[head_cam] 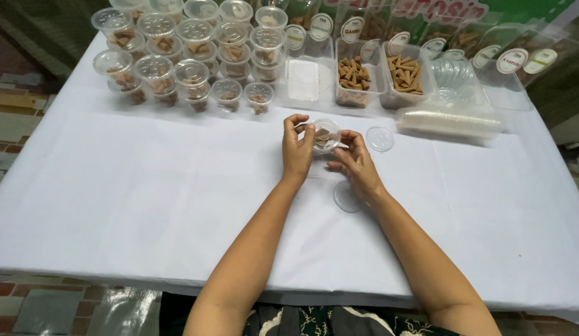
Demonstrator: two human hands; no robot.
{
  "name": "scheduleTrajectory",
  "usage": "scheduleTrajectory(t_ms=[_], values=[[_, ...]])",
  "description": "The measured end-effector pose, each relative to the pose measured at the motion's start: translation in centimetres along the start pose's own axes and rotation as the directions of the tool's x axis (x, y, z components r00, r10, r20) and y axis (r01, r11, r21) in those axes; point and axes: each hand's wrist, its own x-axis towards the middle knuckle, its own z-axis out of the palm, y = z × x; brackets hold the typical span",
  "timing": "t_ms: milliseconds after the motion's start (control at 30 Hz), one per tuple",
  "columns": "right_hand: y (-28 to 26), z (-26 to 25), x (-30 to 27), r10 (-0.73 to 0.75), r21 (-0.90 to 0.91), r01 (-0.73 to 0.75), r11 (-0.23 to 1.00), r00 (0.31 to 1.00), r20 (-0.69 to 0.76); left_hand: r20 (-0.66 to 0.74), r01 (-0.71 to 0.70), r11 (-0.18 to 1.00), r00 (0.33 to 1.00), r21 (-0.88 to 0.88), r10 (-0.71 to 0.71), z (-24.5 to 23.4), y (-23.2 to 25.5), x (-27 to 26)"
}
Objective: Packing incense sticks into small plastic cups and sealing them with lids and bags.
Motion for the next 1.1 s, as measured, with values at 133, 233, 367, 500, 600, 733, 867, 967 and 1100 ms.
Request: scheduleTrajectory(t_ms=[133,233,367,500,600,733,867,967,1100], values=[[0.4,2.3,1.2,-0.001,0.046,-0.002,0.999,0.998,0.066,-0.127,-0.016,1.0,0.992,0.004,0.016,-1.6,-1.7,1.9],[0.9,4.1,2.9,-0.024,0.035,0.021,0.999,0.995,0.1,-0.22,-0.032,0.999,0.975,-0.011,0.029,-2.5,-2.2,2.9],[0.6,6.7,5.3,-0.057,0.159,0.042,0.986,0.994,0.094,-0.312,-0.089,0.996,0.947,-0.008,0.083,-3.7,-2.0,3.5],[0.5,8.8,7.8,-0.049,0.225,0.03,0.974,0.996,0.079,-0.401,-0.185,0.982,0.903,-0.039,0.154,-5.0,-1.5,4.5],[1.1,10.3,9.9,-0.048,0.267,0.026,0.963,0.996,0.075,-0.431,-0.196,0.98,0.883,0.017,0.184,-6.3,-1.3,4.8],[1.3,12.6,12.1,-0.065,0.291,0.032,0.956,0.992,0.104,-0.455,-0.219,0.975,0.864,0.044,0.214,-8.1,-1.6,5.5],[0.7,14.4,13.4,-0.04,0.283,0.005,0.959,0.992,0.12,-0.466,-0.214,0.976,0.861,0.029,0.203,-9.2,-1.5,6.0],[0.6,14.9,14.6,-0.016,0.276,-0.025,0.961,0.989,0.144,-0.46,-0.182,0.982,0.869,0.04,0.18,-9.6,-1.2,6.1],[1.7,14.6,17.0,0.015,0.278,-0.069,0.958,0.982,0.19,-0.443,-0.154,0.987,0.882,0.053,0.162,-10.0,-1.6,6.4]])
